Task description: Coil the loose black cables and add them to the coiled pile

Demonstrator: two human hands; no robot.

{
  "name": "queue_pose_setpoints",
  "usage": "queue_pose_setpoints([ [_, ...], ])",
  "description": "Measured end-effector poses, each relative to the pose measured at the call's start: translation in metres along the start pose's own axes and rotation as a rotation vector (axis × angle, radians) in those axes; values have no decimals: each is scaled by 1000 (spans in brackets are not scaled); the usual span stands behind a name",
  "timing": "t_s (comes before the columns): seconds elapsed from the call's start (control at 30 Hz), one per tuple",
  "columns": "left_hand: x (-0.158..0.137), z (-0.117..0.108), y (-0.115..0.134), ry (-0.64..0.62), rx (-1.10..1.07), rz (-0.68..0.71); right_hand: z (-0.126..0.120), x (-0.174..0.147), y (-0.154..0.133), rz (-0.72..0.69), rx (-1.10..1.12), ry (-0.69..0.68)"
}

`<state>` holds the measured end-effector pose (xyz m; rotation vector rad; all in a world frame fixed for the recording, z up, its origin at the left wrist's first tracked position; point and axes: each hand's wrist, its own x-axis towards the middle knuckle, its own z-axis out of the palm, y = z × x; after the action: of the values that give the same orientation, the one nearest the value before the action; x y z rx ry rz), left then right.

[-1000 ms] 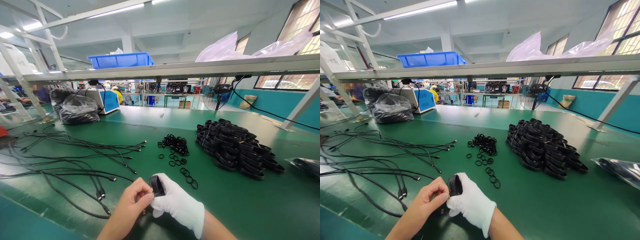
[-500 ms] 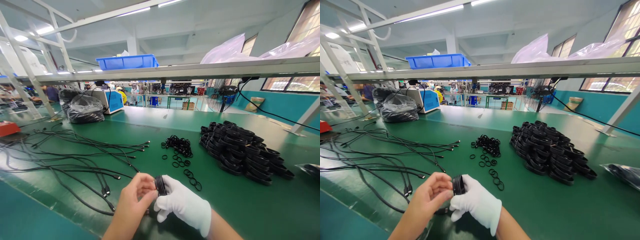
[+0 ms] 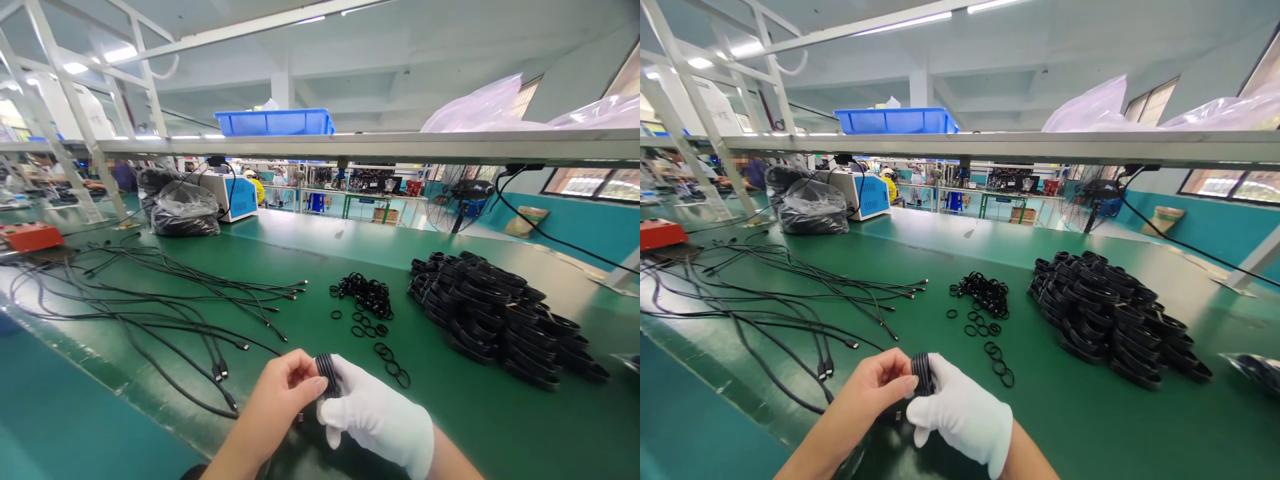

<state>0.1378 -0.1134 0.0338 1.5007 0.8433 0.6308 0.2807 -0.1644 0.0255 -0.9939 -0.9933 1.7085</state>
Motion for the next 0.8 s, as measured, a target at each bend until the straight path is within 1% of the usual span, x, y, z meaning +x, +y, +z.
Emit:
queue_pose_setpoints([
  [0.07, 1, 0, 2, 43, 73, 16, -2, -1, 1, 6, 68, -29],
  [0.17, 3, -6, 7, 135, 114, 90, -7, -3, 2, 17, 258, -194],
  [0.2, 4, -9, 8, 140, 97, 119, -9, -3, 2, 21, 308, -252],
  [0.23, 5, -12, 8, 109, 66, 137, -10, -4, 3, 24, 347, -299],
  [0.33, 10, -20, 8, -114, -56, 104, -10, -3, 4, 30, 430, -366],
  [0.37, 12, -22, 7, -166, -87, 88, -10, -3, 5, 51, 446, -372],
  [0.4, 14, -23, 6, -183, -107, 78, -9, -2, 6, 69, 461, -364],
  [0.5, 20, -26, 5, -112, -101, 74, -8, 2, 10, 73, 500, -312],
  [0.67, 23, -28, 10, -22, -25, 15, -10, 8, 16, -17, 525, -230],
  [0.73, 24, -28, 10, -15, -20, 3, -10, 8, 16, -26, 527, -220],
  [0.8, 24, -28, 9, -47, -36, 19, -10, 8, 16, -17, 550, -233],
])
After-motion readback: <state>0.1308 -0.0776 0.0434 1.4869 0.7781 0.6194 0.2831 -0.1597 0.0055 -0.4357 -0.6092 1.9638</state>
